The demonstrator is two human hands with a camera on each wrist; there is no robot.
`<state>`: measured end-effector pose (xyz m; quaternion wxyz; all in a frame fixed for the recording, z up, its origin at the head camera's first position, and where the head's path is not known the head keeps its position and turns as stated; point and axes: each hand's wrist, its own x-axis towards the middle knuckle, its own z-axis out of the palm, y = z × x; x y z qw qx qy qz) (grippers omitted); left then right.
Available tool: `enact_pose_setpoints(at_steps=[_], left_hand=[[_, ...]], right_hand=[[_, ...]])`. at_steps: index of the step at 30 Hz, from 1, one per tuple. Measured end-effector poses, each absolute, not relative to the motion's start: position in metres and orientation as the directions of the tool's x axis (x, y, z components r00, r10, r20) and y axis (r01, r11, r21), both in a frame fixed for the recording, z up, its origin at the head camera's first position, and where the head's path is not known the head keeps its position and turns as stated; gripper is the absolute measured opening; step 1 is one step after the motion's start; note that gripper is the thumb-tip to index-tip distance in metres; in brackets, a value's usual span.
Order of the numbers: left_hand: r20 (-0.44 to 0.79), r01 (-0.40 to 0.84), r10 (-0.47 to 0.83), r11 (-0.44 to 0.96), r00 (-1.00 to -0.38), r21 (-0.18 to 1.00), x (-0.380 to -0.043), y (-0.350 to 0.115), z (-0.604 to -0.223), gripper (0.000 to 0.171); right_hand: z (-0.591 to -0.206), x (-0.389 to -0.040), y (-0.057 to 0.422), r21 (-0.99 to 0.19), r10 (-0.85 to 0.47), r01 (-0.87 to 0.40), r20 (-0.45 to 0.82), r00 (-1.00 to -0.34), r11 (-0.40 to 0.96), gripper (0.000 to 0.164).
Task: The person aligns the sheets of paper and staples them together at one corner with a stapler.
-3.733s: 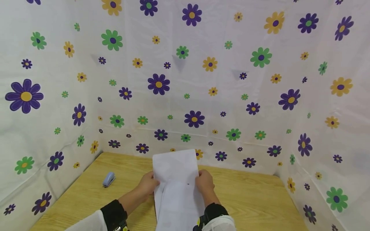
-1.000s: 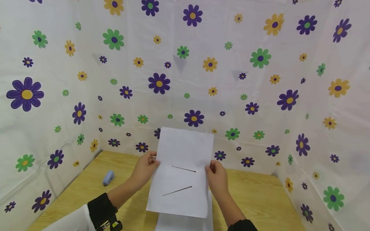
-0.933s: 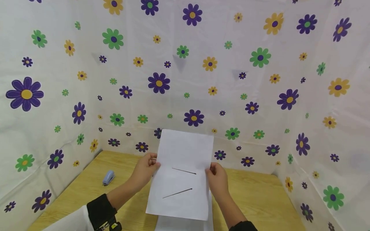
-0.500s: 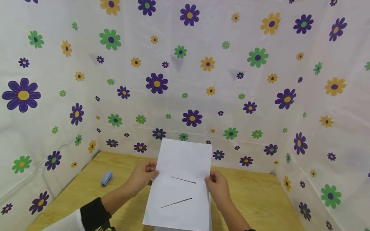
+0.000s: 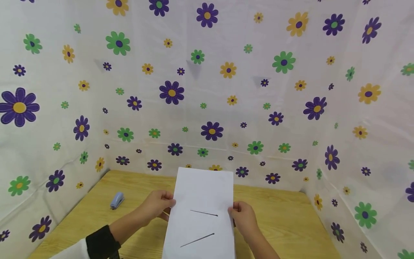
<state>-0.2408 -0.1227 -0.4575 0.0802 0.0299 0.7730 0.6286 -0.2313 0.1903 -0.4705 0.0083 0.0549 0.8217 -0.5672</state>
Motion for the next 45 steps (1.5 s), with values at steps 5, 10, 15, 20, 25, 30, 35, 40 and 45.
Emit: enact_pose_setpoints(at_steps=[5,10,15,20,25,30,35,40,45], left_hand=[[-0.147,-0.100,0.187,0.240,-0.971,0.965,-0.239,-0.125,-0.464,0.016],[-0.182,-0.125,0.191,0.276,-0.965,0.953,-0.239,-0.125,-0.474,0.010],[-0.206,-0.141,0.187,0.312,-0.960,0.940,-0.241,-0.126,-0.482,0.009],[-0.221,-0.141,0.201,0.350,-0.954,0.926,-0.239,-0.123,-0.492,0.010],[-0.232,-0.120,0.249,0.397,-0.940,0.910,-0.236,-0.121,-0.499,0.012],[-0.225,-0.091,0.253,0.452,-0.941,0.888,-0.233,-0.118,-0.502,0.014],[-0.231,-0.070,0.256,0.514,-0.939,0.855,-0.233,-0.115,-0.507,0.015],[-0.232,-0.061,0.257,0.538,-0.938,0.841,-0.232,-0.114,-0.510,0.017],[-0.231,-0.054,0.260,0.549,-0.938,0.834,-0.231,-0.114,-0.511,0.018]], right_hand=[[-0.476,-0.230,0.193,-0.906,0.059,0.143,-0.130,-0.990,0.399,0.016],[-0.481,-0.228,0.195,-0.885,0.024,0.160,-0.166,-0.986,0.437,0.013],[-0.483,-0.227,0.193,-0.856,0.007,0.171,-0.192,-0.981,0.487,0.011],[-0.483,-0.223,0.195,-0.814,0.015,0.207,-0.237,-0.971,0.542,0.011],[-0.484,-0.223,0.197,-0.772,-0.002,0.231,-0.288,-0.958,0.592,0.013],[-0.484,-0.226,0.196,-0.687,0.002,0.259,-0.352,-0.936,0.679,0.017],[-0.487,-0.224,0.195,-0.632,0.003,0.206,-0.307,-0.952,0.747,0.027],[-0.491,-0.219,0.194,-0.598,-0.002,0.148,-0.242,-0.970,0.788,0.030],[-0.493,-0.214,0.191,-0.570,0.016,0.131,-0.202,-0.979,0.811,0.027]])
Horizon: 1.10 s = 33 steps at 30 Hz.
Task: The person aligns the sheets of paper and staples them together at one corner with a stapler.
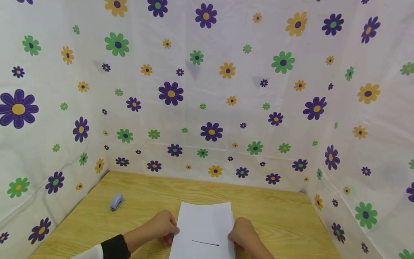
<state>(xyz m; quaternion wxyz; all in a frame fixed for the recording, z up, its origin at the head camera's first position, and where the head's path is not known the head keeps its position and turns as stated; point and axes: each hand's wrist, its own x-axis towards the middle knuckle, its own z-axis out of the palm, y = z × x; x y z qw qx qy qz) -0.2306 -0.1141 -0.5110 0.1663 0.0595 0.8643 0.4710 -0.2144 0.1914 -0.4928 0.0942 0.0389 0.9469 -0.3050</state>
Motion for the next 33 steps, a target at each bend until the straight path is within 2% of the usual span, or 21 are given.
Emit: enact_pose_setpoints(at_steps=[7,15,19,22,24,28,33], left_hand=[[-0.216,-0.015,0.282,0.576,-0.935,0.817,-0.229,-0.117,-0.513,0.018],[-0.211,-0.011,0.271,0.591,-0.939,0.806,-0.228,-0.119,-0.510,0.020],[-0.208,-0.031,0.225,0.604,-0.952,0.796,-0.230,-0.120,-0.511,0.022],[-0.214,-0.062,0.191,0.590,-0.958,0.805,-0.231,-0.122,-0.511,0.021],[-0.228,-0.088,0.180,0.569,-0.957,0.817,-0.232,-0.123,-0.509,0.022],[-0.260,-0.132,0.167,0.540,-0.951,0.831,-0.233,-0.122,-0.503,0.023],[-0.326,-0.209,0.170,0.485,-0.930,0.849,-0.235,-0.120,-0.495,0.028]], right_hand=[[-0.490,-0.212,0.187,-0.494,0.058,0.163,-0.221,-0.973,0.854,0.029],[-0.496,-0.216,0.192,-0.491,0.082,0.178,-0.210,-0.974,0.853,0.029],[-0.496,-0.217,0.197,-0.519,0.054,0.095,-0.093,-0.994,0.849,0.028],[-0.496,-0.218,0.201,-0.558,0.057,0.063,-0.028,-0.998,0.827,0.033],[-0.496,-0.219,0.203,-0.593,0.072,0.100,-0.072,-0.995,0.799,0.034],[-0.493,-0.223,0.204,-0.644,0.119,0.265,-0.261,-0.958,0.718,0.025],[-0.493,-0.227,0.200,-0.676,0.124,0.347,-0.356,-0.926,0.650,0.021]])
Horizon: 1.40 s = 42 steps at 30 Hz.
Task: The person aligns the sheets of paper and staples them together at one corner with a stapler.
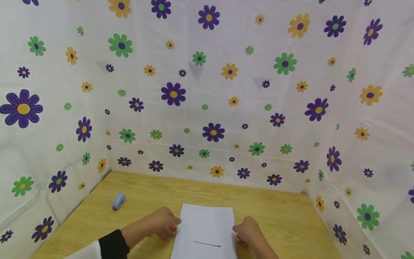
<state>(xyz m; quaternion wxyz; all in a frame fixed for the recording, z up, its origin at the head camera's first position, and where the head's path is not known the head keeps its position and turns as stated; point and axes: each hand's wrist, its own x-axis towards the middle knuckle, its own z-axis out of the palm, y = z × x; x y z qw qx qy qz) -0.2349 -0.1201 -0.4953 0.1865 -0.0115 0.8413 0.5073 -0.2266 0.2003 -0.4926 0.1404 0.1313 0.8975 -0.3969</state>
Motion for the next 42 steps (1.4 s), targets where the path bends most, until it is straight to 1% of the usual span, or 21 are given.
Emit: enact_pose_setpoints(at_steps=[4,8,12,17,21,23,27,29,34,37,42], left_hand=[[-0.415,-0.303,0.210,0.417,-0.885,0.857,-0.242,-0.121,-0.496,0.043],[-0.480,-0.392,0.258,0.326,-0.838,0.860,-0.250,-0.124,-0.495,0.054],[-0.511,-0.445,0.260,0.273,-0.819,0.853,-0.251,-0.124,-0.492,0.056],[-0.580,-0.520,0.229,0.274,-0.782,0.809,-0.254,-0.121,-0.488,0.053],[-0.624,-0.565,0.239,0.271,-0.744,0.779,-0.256,-0.117,-0.489,0.052],[-0.615,-0.551,0.231,0.287,-0.754,0.783,-0.255,-0.116,-0.492,0.056],[-0.540,-0.456,0.161,0.372,-0.826,0.808,-0.251,-0.117,-0.492,0.066],[-0.514,-0.430,0.132,0.399,-0.848,0.810,-0.250,-0.118,-0.489,0.072],[-0.538,-0.461,0.151,0.359,-0.829,0.812,-0.251,-0.115,-0.480,0.087],[-0.554,-0.489,0.169,0.314,-0.815,0.814,-0.251,-0.112,-0.479,0.085],[-0.559,-0.510,0.154,0.266,-0.815,0.818,-0.248,-0.110,-0.482,0.072]], right_hand=[[-0.495,-0.223,0.198,-0.716,0.099,0.356,-0.375,-0.922,0.601,0.020],[-0.496,-0.222,0.198,-0.730,0.097,0.347,-0.363,-0.927,0.589,0.019],[-0.497,-0.223,0.199,-0.729,0.103,0.338,-0.348,-0.932,0.595,0.018],[-0.498,-0.224,0.197,-0.715,0.125,0.343,-0.341,-0.932,0.609,0.019],[-0.500,-0.224,0.195,-0.700,0.148,0.362,-0.348,-0.926,0.616,0.020],[-0.500,-0.223,0.193,-0.694,0.157,0.377,-0.362,-0.919,0.613,0.020],[-0.498,-0.220,0.192,-0.693,0.152,0.385,-0.374,-0.915,0.609,0.022],[-0.496,-0.217,0.193,-0.705,0.145,0.372,-0.361,-0.921,0.604,0.022],[-0.490,-0.215,0.195,-0.722,0.133,0.337,-0.325,-0.936,0.604,0.022],[-0.488,-0.217,0.193,-0.712,0.142,0.353,-0.340,-0.930,0.606,0.024],[-0.493,-0.225,0.190,-0.716,0.160,0.419,-0.402,-0.901,0.558,0.034]])
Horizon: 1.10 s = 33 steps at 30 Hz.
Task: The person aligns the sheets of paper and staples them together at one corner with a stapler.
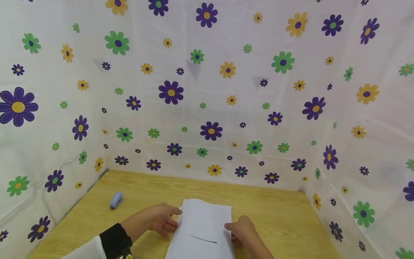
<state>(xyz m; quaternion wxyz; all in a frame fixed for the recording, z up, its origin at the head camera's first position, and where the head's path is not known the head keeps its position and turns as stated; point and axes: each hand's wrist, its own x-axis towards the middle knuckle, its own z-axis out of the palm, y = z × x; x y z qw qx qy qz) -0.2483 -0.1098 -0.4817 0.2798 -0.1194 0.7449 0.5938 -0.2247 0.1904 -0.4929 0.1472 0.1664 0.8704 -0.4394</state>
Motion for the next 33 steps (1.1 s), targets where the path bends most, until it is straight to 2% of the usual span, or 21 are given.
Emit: enact_pose_setpoints(at_steps=[4,7,16,23,25,30,33], left_hand=[[-0.574,-0.530,0.140,0.260,-0.806,0.807,-0.248,-0.111,-0.479,0.069],[-0.586,-0.543,0.149,0.250,-0.796,0.802,-0.248,-0.110,-0.479,0.070],[-0.586,-0.551,0.175,0.212,-0.792,0.807,-0.250,-0.110,-0.482,0.072],[-0.639,-0.612,0.191,0.185,-0.745,0.769,-0.252,-0.110,-0.482,0.080],[-0.650,-0.620,0.191,0.197,-0.735,0.759,-0.252,-0.107,-0.482,0.074],[-0.660,-0.624,0.155,0.224,-0.735,0.748,-0.252,-0.103,-0.484,0.044],[-0.656,-0.622,0.133,0.228,-0.743,0.749,-0.251,-0.102,-0.486,0.038]], right_hand=[[-0.496,-0.232,0.190,-0.727,0.162,0.465,-0.449,-0.879,0.506,0.048],[-0.499,-0.234,0.191,-0.728,0.162,0.480,-0.465,-0.871,0.489,0.053],[-0.501,-0.233,0.188,-0.704,0.182,0.479,-0.458,-0.870,0.525,0.036],[-0.499,-0.229,0.185,-0.709,0.195,0.442,-0.405,-0.893,0.550,0.029],[-0.499,-0.229,0.185,-0.715,0.201,0.438,-0.396,-0.896,0.545,0.028],[-0.500,-0.229,0.183,-0.720,0.213,0.441,-0.391,-0.896,0.535,0.026],[-0.500,-0.228,0.181,-0.708,0.214,0.449,-0.400,-0.891,0.545,0.025]])
